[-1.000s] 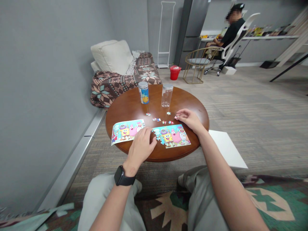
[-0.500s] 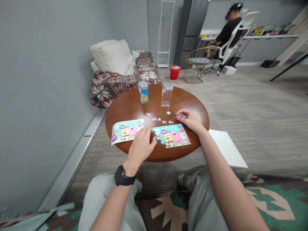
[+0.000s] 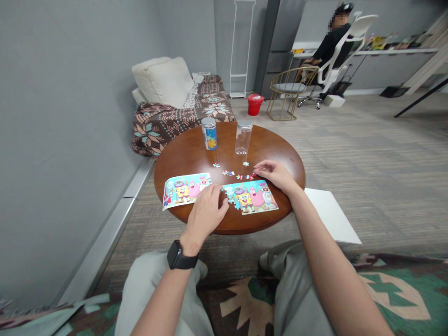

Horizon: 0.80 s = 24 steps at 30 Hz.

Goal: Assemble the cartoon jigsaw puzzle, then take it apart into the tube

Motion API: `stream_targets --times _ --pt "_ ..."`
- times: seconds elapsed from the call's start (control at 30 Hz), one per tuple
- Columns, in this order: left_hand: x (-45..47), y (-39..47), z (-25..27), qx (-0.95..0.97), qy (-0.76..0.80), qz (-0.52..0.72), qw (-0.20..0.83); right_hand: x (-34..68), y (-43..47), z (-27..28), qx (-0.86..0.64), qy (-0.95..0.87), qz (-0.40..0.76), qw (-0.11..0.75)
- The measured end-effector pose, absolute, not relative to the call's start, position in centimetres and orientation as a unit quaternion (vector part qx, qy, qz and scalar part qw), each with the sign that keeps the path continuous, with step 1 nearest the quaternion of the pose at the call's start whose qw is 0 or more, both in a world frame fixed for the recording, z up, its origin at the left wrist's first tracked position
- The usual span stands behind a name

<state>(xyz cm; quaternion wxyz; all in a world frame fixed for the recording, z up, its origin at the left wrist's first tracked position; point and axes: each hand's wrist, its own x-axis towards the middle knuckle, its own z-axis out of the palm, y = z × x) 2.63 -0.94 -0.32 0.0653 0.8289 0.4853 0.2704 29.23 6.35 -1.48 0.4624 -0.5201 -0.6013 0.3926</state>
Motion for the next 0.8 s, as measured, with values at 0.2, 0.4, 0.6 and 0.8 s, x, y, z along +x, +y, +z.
stream_targets --times 0.2,0.4,0.6,0.8 --pt "2.59 -0.90 -0.37 0.830 0.484 0.269 0.070 29.36 6.48 -1.50 -0.509 -0.627 0.372 0.458" --pt "2.62 -0.93 -0.26 0.829 0.488 0.263 0.072 29.40 6.37 -1.30 -0.540 -0.645 0.321 0.436" --pt "2.58 -0.91 -0.34 0.830 0.486 0.264 0.070 29.20 6.20 -1.16 -0.548 -0.627 0.320 0.451" --pt "2.55 -0.89 -0.39 0.831 0.484 0.265 0.069 29.33 6.29 -1.39 -0.545 -0.592 0.365 0.467"
